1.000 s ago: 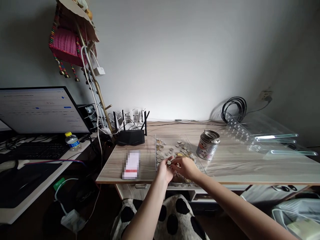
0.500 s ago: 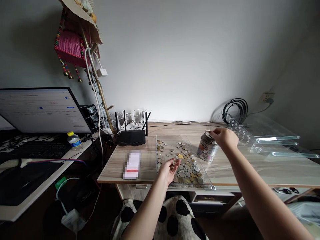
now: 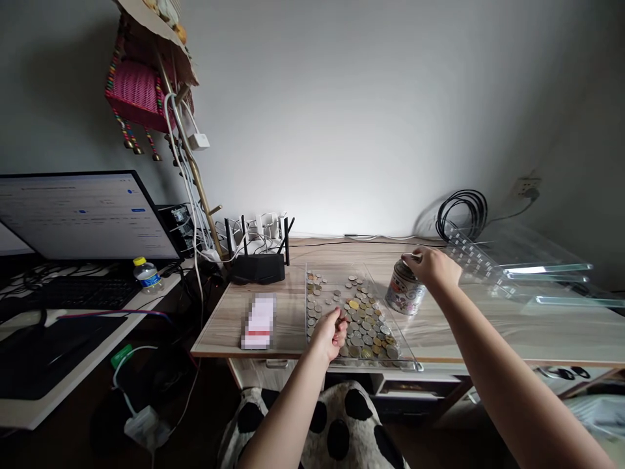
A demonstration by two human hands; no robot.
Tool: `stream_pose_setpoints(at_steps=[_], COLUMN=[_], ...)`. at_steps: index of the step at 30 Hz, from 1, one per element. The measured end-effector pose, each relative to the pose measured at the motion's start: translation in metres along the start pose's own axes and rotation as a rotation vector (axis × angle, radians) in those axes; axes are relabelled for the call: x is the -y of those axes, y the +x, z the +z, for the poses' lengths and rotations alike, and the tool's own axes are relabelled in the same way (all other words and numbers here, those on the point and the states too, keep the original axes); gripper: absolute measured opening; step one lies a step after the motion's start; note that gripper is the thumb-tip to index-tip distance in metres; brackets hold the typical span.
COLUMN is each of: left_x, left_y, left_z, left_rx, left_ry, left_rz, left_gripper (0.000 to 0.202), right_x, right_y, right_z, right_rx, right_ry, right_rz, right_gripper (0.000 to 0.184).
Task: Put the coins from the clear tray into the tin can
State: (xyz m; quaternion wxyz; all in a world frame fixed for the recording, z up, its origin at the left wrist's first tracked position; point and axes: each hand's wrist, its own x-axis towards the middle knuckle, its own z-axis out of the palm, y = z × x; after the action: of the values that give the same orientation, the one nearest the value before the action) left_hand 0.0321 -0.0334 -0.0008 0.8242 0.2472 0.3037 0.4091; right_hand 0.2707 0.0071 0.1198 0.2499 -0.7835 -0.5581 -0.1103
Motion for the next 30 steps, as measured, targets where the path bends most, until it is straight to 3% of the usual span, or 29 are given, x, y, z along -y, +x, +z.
stream_pose_setpoints(at_steps=[2,4,5,7,10,14,16,19,22,25,26,30], left_x=[0.002,0.004,0.004,0.003,0.000,-0.002,-0.002,-0.002,-0.002,-0.001,-0.001,0.001], left_y=[0.000,0.001,0.000,0.000,0.000,-0.003,-0.004,-0.006,-0.005,-0.002,0.000,0.004], left_z=[0.000,0.000,0.001,0.001,0.002,0.003,0.004,0.005,0.004,0.002,0.002,0.000], left_rx=[0.023,0.053,0.058,0.051,-0.004,-0.094,-0.086,-0.084,-0.116,-0.142,-0.142,-0.125], left_ry=[0.015,0.055,0.071,0.072,-0.017,-0.163,-0.199,-0.210,-0.162,-0.075,-0.045,0.048], left_rz=[0.030,0.074,0.086,0.063,-0.040,-0.004,0.055,0.086,0.058,0.076,0.093,0.102], left_gripper=[0.020,0.016,0.015,0.015,0.018,0.016,0.016,0.015,0.010,0.010,0.013,0.027], right_x=[0.022,0.046,0.056,0.068,0.060,0.019,-0.001,-0.015,-0.009,0.015,0.026,0.065], right_y=[-0.029,-0.063,-0.078,-0.095,-0.083,-0.021,0.006,0.022,0.011,-0.022,-0.037,-0.088], right_z=[0.008,0.021,0.028,0.036,0.025,-0.007,-0.014,-0.014,-0.008,0.002,0.007,0.033], right_rx=[0.084,0.414,0.505,0.577,0.460,0.050,0.051,0.150,0.079,-0.043,0.003,0.475], right_ry=[0.133,0.310,0.367,0.417,0.372,0.046,-0.082,-0.149,-0.158,-0.028,0.057,0.399], right_rz=[-0.139,-0.392,-0.477,-0.556,-0.439,0.001,0.106,0.139,0.088,-0.115,-0.214,-0.539], right_gripper=[0.041,0.038,0.037,0.034,0.032,0.032,0.026,0.020,0.027,0.033,0.032,0.029])
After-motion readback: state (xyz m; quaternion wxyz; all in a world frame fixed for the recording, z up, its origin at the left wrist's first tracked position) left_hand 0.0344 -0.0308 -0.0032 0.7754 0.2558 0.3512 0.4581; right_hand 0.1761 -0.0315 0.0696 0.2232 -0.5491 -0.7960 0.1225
